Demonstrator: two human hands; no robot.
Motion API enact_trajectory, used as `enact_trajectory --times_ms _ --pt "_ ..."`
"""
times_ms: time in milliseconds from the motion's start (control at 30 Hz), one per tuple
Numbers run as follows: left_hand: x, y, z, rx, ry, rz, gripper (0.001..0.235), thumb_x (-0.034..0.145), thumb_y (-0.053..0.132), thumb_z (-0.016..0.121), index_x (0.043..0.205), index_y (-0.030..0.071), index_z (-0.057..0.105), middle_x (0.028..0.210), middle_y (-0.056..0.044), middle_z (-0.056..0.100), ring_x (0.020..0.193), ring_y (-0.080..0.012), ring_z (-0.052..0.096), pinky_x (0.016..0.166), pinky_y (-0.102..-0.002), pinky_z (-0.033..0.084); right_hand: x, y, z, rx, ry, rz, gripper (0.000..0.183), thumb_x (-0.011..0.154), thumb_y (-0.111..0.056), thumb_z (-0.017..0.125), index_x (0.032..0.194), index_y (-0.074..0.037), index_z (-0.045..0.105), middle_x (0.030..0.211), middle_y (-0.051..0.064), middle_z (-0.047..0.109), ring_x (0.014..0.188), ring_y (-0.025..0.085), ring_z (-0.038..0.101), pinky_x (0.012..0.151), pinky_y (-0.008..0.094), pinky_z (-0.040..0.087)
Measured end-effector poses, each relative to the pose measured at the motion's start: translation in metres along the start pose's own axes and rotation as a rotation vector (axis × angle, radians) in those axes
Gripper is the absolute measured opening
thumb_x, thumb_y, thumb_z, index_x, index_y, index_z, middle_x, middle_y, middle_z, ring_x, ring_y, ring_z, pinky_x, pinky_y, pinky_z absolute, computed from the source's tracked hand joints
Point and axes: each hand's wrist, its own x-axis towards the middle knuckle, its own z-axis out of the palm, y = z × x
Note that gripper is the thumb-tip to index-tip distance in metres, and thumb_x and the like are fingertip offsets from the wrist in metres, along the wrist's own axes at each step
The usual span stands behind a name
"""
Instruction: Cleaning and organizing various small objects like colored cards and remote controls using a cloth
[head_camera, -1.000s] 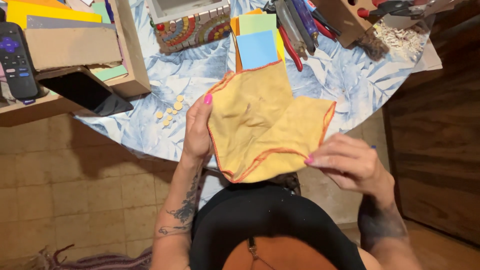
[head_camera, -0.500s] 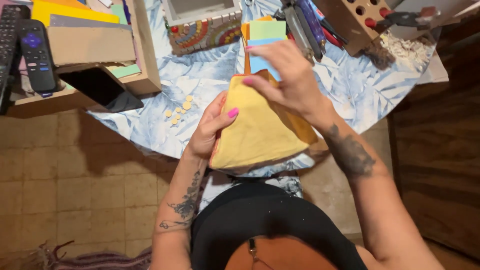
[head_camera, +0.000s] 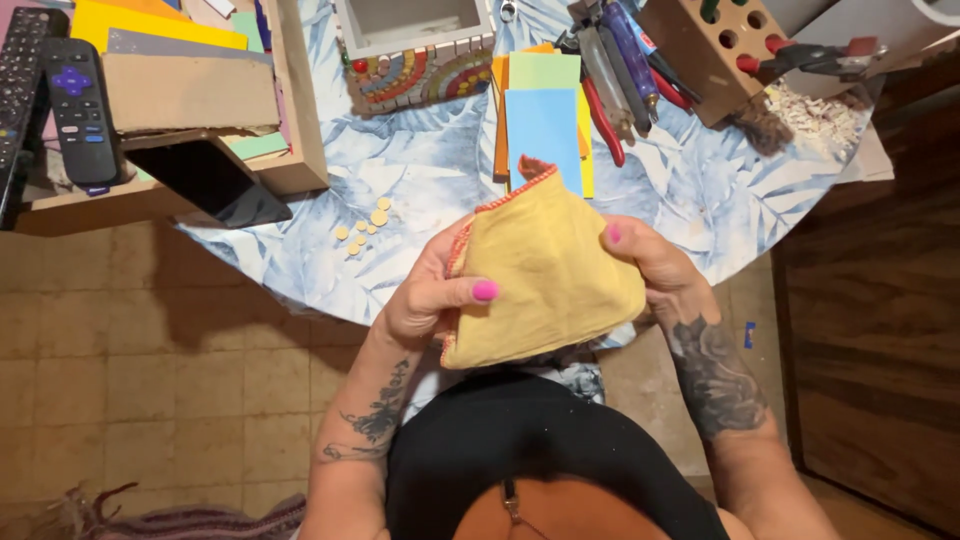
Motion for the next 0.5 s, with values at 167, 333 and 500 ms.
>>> enact_trajectory --times_ms 167,333,500 --pt "0.001 0.004 -0.015 0.039 0.103 0.056 0.044 0.072 -0.001 0.056 0.115 0.0 0.045 0.095 -0.021 0.059 0.081 -0.0279 0.062 0.07 -0.041 0.052 -0.012 -0.033 0.021 -0.166 0.069 -0.363 0.034 0.078 -0.006 0.046 0.112 -0.002 0.047 0.092 0.023 0.058 0.076 0.033 0.063 0.069 0.045 0.052" --pt "-0.005 -0.002 -0.022 0.273 0.302 0.144 0.042 0.076 0.006 0.057 0.112 0.0 0.036 0.101 -0.016 0.053 0.088 -0.0248 0.057 0.073 -0.037 0.052 -0.009 -0.039 -0.013 -0.225 0.074 -0.528 0.026 0.08 -0.005 0.047 0.106 -0.004 0.044 0.097 0.02 0.058 0.085 0.029 0.062 0.076 0.041 0.052" --pt "-0.026 0.009 0.02 1.125 0.488 0.352 0.055 0.076 0.005 0.053 0.119 -0.006 0.02 0.122 -0.03 0.026 0.118 -0.0488 0.023 0.096 -0.061 0.019 -0.011 -0.047 0.016 -0.353 0.011 -0.66 0.019 0.082 -0.007 0.048 0.1 -0.005 0.041 0.088 0.014 0.057 0.076 0.02 0.062 0.071 0.031 0.054"
